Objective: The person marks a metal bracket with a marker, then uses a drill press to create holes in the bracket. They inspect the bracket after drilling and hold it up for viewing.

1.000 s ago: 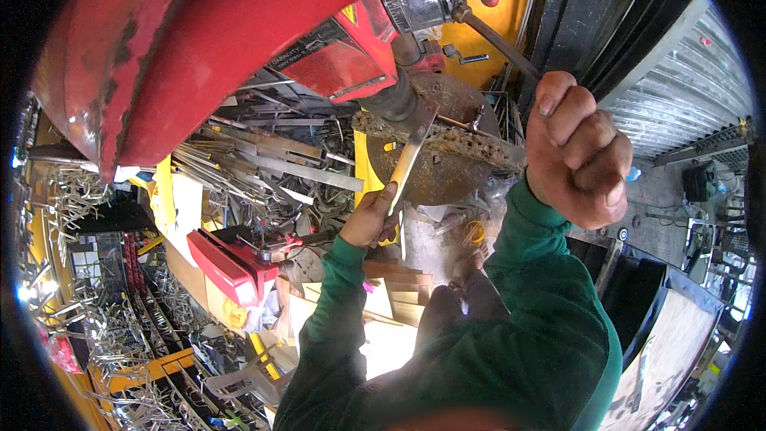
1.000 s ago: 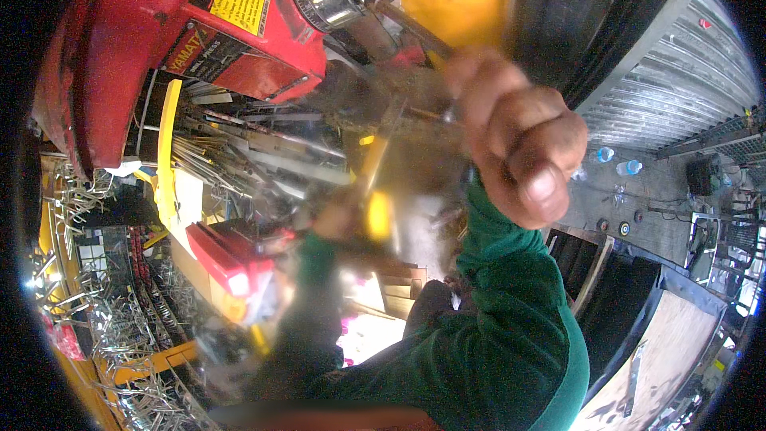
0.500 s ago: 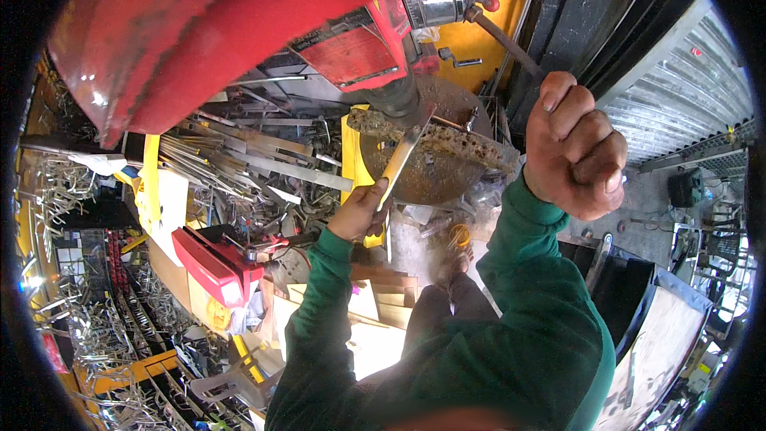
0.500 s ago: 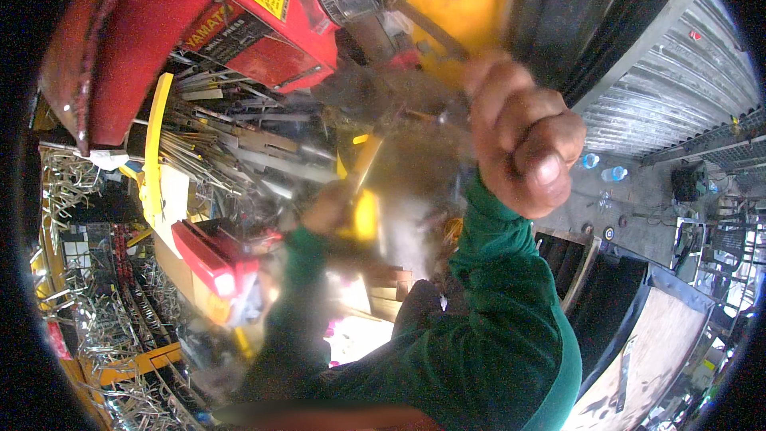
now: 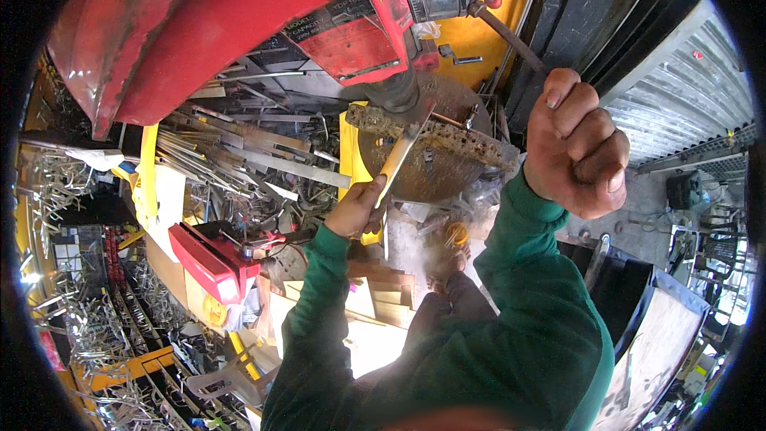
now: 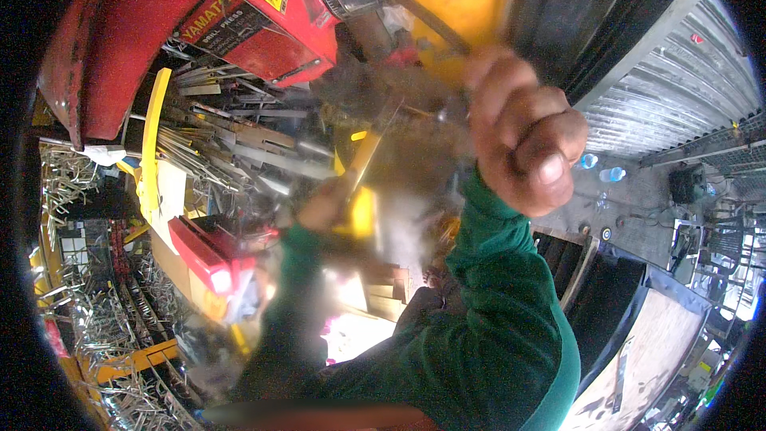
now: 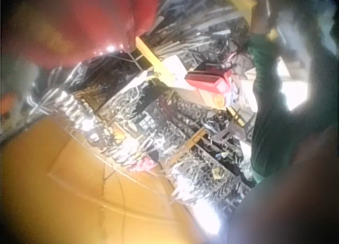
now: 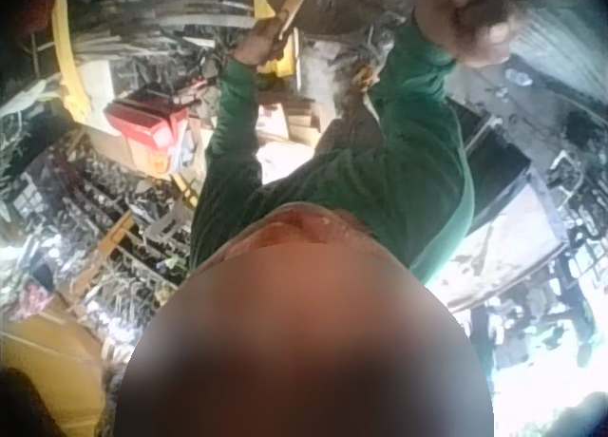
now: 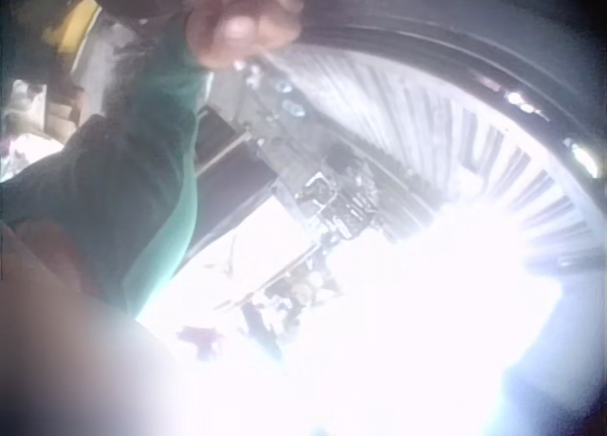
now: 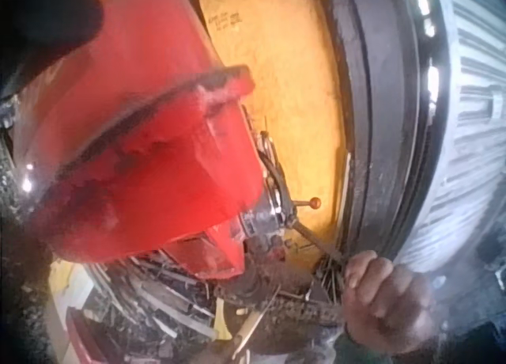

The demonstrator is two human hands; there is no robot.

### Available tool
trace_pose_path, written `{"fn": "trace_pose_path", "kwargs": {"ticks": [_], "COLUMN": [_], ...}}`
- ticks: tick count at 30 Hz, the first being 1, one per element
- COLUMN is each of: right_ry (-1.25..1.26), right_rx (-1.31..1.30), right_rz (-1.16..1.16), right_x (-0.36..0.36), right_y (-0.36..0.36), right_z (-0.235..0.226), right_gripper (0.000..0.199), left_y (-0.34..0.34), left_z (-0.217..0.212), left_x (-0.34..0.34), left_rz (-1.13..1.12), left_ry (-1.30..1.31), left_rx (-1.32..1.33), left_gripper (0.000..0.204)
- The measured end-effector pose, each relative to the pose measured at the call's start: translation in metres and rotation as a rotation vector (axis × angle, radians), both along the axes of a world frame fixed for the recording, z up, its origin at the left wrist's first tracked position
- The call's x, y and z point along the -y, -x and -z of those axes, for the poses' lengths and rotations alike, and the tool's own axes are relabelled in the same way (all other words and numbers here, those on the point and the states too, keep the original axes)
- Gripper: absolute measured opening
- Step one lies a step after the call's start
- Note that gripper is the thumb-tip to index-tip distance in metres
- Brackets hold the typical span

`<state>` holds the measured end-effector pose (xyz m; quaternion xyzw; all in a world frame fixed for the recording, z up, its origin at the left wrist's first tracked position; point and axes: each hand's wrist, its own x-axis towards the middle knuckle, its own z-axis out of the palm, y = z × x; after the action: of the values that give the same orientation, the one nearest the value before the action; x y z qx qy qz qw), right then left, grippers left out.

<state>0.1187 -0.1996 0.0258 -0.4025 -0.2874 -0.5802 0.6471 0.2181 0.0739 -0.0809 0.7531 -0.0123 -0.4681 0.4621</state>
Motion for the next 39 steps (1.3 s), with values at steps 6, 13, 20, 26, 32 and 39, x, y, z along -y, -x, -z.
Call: {"fn": "trace_pose_path", "kwargs": {"ticks": [6, 13, 20, 26, 32, 39], "right_ry": [0.006, 0.014, 0.011, -0.023, -0.023, 0.002], "right_rx": [-0.013, -0.025, -0.039, -0.014, -0.001, 0.002], "right_rz": [0.021, 0.010, 0.007, 0.009, -0.008, 0.020], "right_x": [0.001, 0.003, 0.002, 0.000, 0.000, 0.000], "right_y": [0.001, 0.002, 0.004, 0.002, 0.001, 0.000], "right_z": [0.002, -0.001, 0.000, -0.002, 0.002, 0.002], "right_gripper": [0.043, 0.043, 0.045, 0.044, 0.044, 0.043], "left_y": [0.002, 0.001, 0.002, 0.003, 0.004, 0.005], "left_z": [0.001, 0.003, 0.003, -0.002, -0.003, -0.004], "left_x": [-0.001, -0.001, -0.002, 0.000, 0.002, 0.001], "left_rz": [0.031, -0.016, -0.007, -0.017, -0.024, -0.016], "left_ry": [0.038, 0.058, 0.064, 0.070, -0.008, 0.031], "left_rx": [0.057, 0.014, 0.020, 0.040, 0.035, 0.023], "left_gripper": [0.052, 0.053, 0.049, 0.049, 0.049, 0.051]}}
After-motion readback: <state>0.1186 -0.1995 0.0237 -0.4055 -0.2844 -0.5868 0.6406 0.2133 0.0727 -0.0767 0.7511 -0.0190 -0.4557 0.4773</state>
